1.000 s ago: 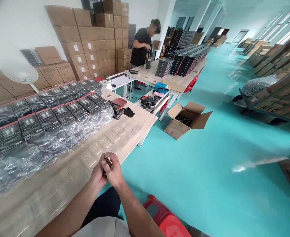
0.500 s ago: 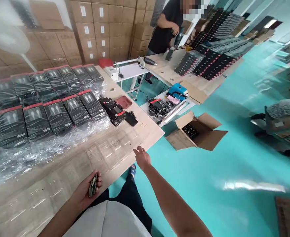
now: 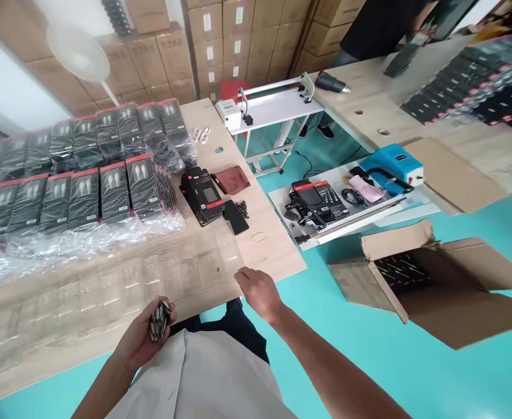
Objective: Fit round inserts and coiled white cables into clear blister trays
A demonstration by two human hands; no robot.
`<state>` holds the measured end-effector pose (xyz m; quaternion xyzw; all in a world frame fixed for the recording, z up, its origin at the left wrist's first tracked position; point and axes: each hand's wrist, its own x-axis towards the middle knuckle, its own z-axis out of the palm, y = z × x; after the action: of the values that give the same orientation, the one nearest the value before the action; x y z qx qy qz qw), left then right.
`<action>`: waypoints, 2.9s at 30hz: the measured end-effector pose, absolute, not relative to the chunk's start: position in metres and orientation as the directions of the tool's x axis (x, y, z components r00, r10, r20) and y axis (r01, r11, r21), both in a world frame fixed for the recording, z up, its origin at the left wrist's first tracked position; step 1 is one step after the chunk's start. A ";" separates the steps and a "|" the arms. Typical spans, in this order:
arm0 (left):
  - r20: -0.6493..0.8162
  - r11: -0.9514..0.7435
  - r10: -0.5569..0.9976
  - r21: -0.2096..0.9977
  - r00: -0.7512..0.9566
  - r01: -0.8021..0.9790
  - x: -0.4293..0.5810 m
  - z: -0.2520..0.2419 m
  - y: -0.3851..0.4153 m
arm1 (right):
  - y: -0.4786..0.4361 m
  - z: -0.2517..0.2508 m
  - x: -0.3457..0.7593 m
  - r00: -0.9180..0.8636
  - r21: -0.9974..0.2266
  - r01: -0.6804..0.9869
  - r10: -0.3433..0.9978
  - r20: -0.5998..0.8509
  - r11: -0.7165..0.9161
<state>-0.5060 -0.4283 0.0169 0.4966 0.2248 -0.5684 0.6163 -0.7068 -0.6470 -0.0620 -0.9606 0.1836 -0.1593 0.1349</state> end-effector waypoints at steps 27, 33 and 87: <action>-0.644 -0.198 -0.718 0.554 0.265 0.809 -0.466 -0.011 -0.475 | -0.602 -0.030 -0.605 0.799 -0.774 -0.482 -0.568 -0.196 -0.410; -0.589 -0.220 -0.758 0.634 0.279 0.741 -0.473 -0.014 -0.478 | -0.590 -0.013 -0.586 0.781 -0.933 -0.351 -0.575 -0.245 -0.078; -0.634 -0.340 -0.764 0.551 0.118 0.762 -0.475 -0.010 -0.463 | -0.607 -0.033 -0.596 0.774 -0.917 -0.393 -0.513 -0.370 0.069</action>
<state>-0.4747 -0.4627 -0.0101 0.4786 -0.0012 -0.6642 0.5743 -0.5961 -0.6072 -0.0326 -0.6808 0.3326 -0.0461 0.6509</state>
